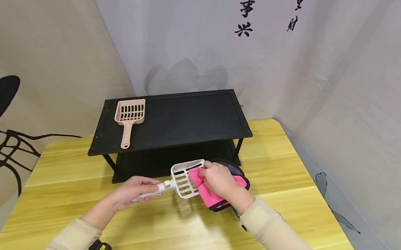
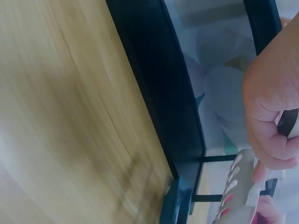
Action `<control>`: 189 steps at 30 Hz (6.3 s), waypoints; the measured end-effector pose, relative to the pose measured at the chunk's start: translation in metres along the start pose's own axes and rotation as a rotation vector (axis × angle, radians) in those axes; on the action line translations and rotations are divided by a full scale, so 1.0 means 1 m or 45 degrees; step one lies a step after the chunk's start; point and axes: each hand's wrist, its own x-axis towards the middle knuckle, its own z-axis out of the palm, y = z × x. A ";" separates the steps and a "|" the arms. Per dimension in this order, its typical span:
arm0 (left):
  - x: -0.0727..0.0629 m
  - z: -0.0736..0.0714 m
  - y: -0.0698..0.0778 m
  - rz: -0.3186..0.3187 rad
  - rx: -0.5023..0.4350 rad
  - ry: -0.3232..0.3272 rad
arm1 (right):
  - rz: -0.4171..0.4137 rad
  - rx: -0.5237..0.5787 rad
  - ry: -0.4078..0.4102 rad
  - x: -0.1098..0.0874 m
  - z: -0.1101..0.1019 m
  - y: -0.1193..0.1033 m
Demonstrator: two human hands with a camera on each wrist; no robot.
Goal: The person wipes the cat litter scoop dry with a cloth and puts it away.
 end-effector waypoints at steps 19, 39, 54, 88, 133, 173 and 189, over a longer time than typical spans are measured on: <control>-0.002 -0.003 -0.004 -0.024 0.101 -0.074 | 0.062 0.202 0.101 0.022 -0.011 -0.014; -0.009 -0.005 -0.007 -0.044 0.173 -0.010 | 0.030 -0.043 0.031 0.005 0.007 0.010; -0.019 -0.023 -0.027 -0.082 0.049 0.037 | 0.300 0.249 0.133 -0.010 -0.016 0.036; -0.014 -0.019 -0.021 -0.104 -0.027 -0.106 | 0.105 0.137 0.324 0.000 0.006 -0.016; -0.016 -0.015 -0.005 0.202 0.524 -0.034 | 0.005 0.614 -0.328 0.021 -0.014 0.000; -0.018 -0.027 -0.002 0.224 0.310 -0.160 | 0.176 1.654 -0.318 0.023 -0.006 0.012; -0.021 -0.038 -0.016 0.236 0.275 -0.078 | 0.162 1.579 -0.226 0.008 -0.018 0.035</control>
